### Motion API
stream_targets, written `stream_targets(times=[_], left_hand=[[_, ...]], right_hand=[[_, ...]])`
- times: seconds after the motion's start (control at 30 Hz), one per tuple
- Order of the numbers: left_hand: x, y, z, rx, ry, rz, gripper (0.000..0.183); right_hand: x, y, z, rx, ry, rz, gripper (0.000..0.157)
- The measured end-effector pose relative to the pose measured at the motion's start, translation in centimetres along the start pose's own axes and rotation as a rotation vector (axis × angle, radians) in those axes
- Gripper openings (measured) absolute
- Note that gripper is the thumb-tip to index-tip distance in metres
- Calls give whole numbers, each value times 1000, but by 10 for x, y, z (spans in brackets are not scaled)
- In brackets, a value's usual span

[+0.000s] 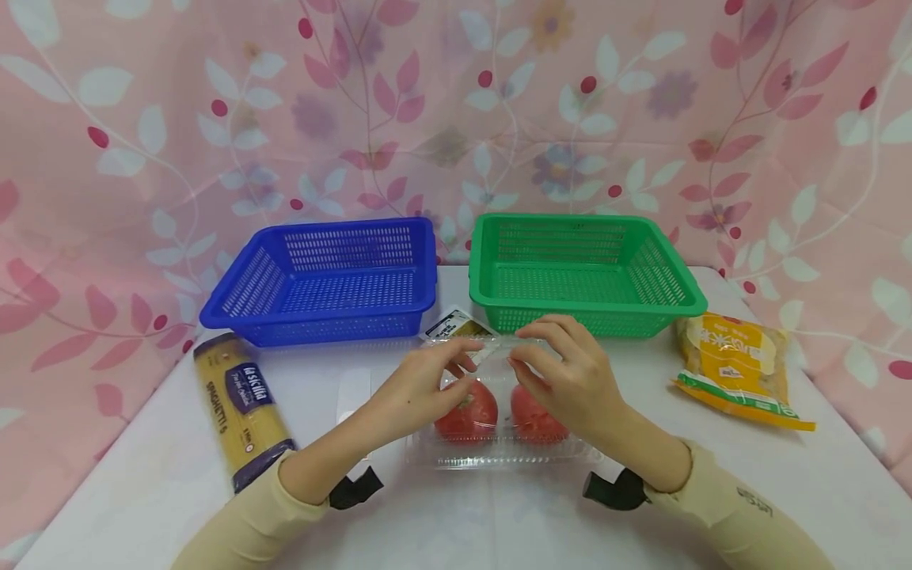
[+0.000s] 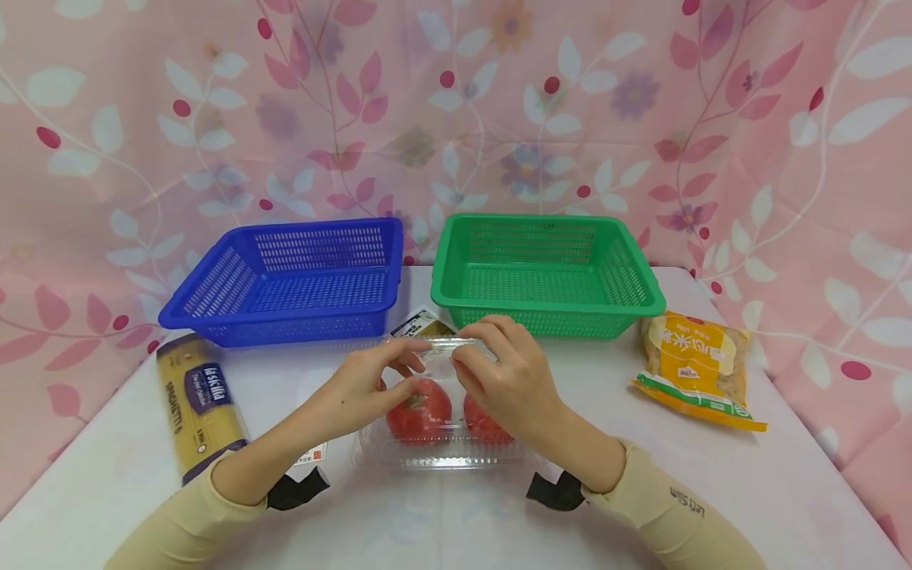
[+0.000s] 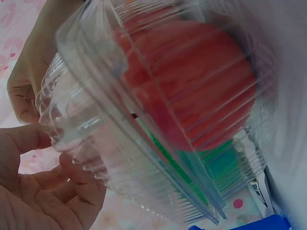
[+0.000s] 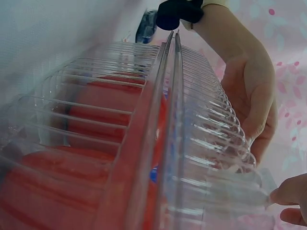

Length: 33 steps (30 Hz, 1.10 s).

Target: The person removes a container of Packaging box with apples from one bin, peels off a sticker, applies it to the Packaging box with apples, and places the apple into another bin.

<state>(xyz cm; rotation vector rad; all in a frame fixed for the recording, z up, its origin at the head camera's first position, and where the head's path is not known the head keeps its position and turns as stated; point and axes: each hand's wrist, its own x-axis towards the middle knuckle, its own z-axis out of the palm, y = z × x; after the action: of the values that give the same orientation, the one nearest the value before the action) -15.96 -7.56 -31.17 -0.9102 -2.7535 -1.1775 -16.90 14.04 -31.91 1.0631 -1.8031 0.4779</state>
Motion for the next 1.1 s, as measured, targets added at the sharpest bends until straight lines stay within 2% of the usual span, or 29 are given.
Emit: stream_targets(times=[0.37,0.5,0.67,0.8,1.0,1.1], left_hand=[[2,-1,2,-58,-30,-6,39],[2,-1,2,-23,-24,-5,36],[1,-2,3,44,-29,57,34],[0,-3,3,121,-50,69,35],[1,-7,5,211,-78,85,31],[2,-9,7,245,-96,103,28]], right_hand=[[-2,-1,3,9,2,-17,14],[-5,0,2,21,-24,-9,11],[-11,3,2,44,-54,1,6],[-17,3,3,58,-83,11,6],[-23,1,4,49,-191,50,15],[-25,1,4,42,-233,68,14]])
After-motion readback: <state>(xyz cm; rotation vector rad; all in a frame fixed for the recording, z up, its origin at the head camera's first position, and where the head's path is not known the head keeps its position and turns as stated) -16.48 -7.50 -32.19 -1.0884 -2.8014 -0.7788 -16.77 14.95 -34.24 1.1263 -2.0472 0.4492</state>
